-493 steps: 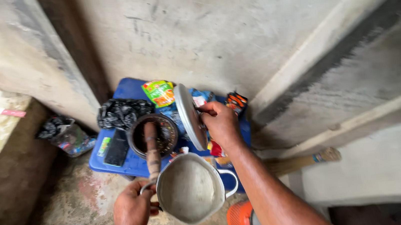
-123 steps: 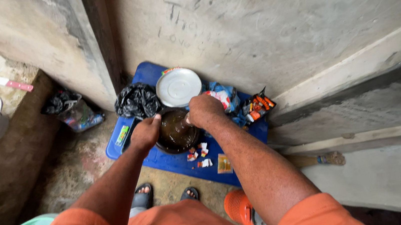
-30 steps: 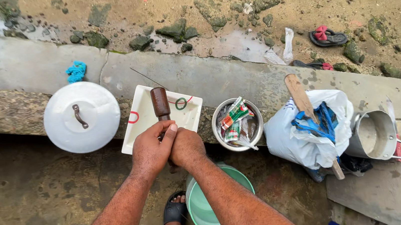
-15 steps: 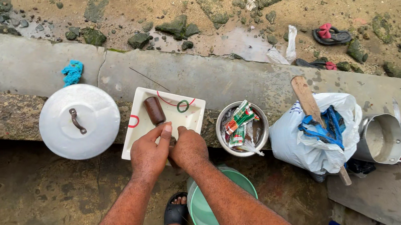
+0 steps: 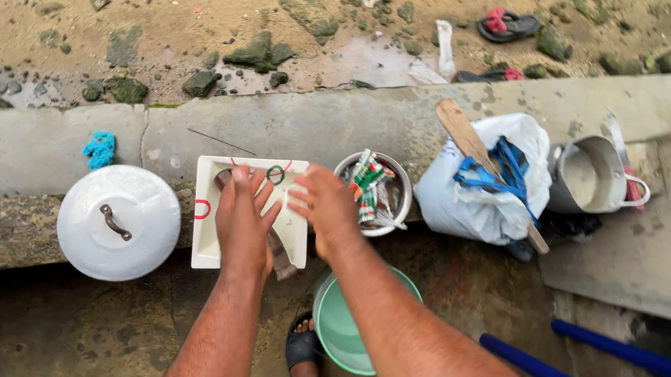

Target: The person carries a pot outside to a workstation, opens several small seasoning packets, and pours the contents into a larger pot of red sauce while stirring with a spoon.

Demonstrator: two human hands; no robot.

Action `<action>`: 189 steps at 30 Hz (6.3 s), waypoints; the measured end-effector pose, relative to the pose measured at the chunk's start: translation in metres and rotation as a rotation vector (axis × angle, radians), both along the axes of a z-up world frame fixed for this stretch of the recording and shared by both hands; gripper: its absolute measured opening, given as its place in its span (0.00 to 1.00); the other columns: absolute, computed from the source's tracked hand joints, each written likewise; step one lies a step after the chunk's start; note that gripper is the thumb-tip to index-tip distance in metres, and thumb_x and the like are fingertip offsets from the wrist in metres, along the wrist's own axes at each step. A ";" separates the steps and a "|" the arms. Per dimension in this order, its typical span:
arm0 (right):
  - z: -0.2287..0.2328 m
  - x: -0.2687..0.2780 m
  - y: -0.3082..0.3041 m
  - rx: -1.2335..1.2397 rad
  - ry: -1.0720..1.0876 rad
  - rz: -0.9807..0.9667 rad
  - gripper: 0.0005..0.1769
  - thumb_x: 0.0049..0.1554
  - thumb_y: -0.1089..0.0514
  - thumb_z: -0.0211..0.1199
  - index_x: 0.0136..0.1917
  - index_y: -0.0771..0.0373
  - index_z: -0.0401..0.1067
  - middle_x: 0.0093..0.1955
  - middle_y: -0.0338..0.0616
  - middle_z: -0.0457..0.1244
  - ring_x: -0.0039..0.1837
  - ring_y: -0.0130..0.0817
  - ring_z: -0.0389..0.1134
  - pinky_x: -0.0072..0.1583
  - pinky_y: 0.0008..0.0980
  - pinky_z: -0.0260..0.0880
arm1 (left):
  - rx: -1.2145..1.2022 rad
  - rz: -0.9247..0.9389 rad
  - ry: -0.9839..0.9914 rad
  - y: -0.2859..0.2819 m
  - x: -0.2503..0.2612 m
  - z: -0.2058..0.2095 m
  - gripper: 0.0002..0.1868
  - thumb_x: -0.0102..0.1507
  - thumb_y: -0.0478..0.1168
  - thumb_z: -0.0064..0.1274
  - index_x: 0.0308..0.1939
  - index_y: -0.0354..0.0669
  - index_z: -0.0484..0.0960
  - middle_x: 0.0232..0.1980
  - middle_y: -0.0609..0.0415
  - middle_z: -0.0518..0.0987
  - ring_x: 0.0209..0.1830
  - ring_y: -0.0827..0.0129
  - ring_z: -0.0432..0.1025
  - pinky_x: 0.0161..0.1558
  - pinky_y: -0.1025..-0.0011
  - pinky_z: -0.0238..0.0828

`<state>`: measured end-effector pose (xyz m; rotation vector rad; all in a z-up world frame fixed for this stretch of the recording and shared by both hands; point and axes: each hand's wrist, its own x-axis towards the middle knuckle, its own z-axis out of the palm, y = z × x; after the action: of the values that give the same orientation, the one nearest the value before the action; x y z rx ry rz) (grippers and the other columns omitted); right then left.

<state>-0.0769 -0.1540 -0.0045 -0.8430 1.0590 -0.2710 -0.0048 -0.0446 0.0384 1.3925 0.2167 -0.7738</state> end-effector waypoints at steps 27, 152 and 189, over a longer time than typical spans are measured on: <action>0.301 -0.781 0.001 -0.246 -0.434 -0.982 0.58 0.56 0.18 0.38 0.79 0.68 0.52 0.71 0.64 0.61 0.66 0.56 0.67 0.64 0.56 0.70 | -0.285 -1.174 0.055 -0.135 -0.646 0.266 0.29 0.68 0.55 0.44 0.68 0.43 0.72 0.64 0.50 0.80 0.61 0.59 0.76 0.55 0.58 0.76; 0.027 -1.260 0.687 0.750 0.033 -1.370 0.35 0.58 0.34 0.50 0.60 0.66 0.71 0.49 0.61 0.69 0.44 0.53 0.73 0.43 0.50 0.78 | 0.874 -2.312 -0.368 0.339 -1.214 0.012 0.27 0.64 0.56 0.54 0.45 0.30 0.83 0.40 0.39 0.84 0.37 0.53 0.81 0.38 0.58 0.81; 0.153 -1.135 0.520 0.167 0.323 -1.183 0.28 0.57 0.44 0.61 0.69 0.50 0.70 0.62 0.44 0.68 0.58 0.42 0.71 0.47 0.50 0.79 | 0.170 -2.011 -0.980 0.233 -1.025 0.121 0.28 0.55 0.52 0.61 0.58 0.46 0.84 0.46 0.47 0.87 0.44 0.59 0.83 0.50 0.63 0.77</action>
<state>-1.2121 0.3665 0.1486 -0.0104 1.7774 -1.0382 -1.0296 0.1880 0.1596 1.6560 -2.2099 -1.4255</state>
